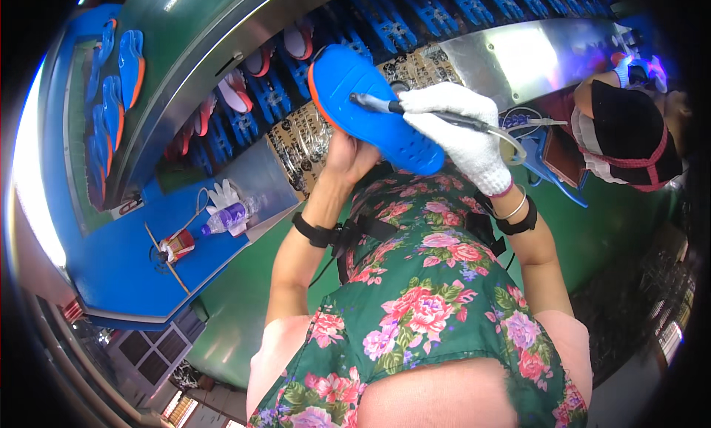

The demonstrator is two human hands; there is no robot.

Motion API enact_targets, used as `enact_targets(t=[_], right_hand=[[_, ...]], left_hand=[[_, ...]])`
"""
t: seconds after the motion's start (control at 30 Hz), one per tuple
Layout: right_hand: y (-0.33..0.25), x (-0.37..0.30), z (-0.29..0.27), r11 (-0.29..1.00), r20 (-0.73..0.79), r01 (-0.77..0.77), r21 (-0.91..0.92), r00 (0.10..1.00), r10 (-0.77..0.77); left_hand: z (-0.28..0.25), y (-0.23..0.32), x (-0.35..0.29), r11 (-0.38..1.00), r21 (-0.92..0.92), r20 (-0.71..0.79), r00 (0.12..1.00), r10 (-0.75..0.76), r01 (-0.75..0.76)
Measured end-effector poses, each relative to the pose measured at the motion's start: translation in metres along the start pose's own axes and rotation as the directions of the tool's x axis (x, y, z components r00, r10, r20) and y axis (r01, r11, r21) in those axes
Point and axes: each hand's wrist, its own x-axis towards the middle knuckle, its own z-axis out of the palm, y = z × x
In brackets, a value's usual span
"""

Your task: The person picks up a blue shoe sole from a conveyor belt, applies a substance to its surface with a brush, and places it back onto the belt, repeating the process for several soles.

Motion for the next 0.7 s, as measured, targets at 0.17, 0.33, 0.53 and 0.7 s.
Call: enact_targets(t=[0.17,0.33,0.53,0.7], right_hand=[[0.000,-0.003,-0.004,0.997,0.082,0.050,-0.055,0.996,-0.046],[-0.014,-0.007,0.000,0.913,0.121,0.327,-0.244,0.944,-0.305],[-0.014,-0.006,0.001,0.882,0.063,0.400,-0.251,0.916,-0.397],[-0.025,0.006,0.004,0.851,0.051,0.443,-0.283,0.893,-0.448]], left_hand=[[0.018,0.000,-0.015,0.814,0.552,-0.279,0.960,-0.024,0.181],[0.000,0.004,-0.028,0.932,-0.362,-0.015,0.999,-0.039,0.031],[0.033,0.002,-0.017,0.951,-0.308,0.021,0.999,0.037,-0.029],[0.028,-0.016,-0.010,0.966,-0.152,0.050,0.974,0.221,-0.211]])
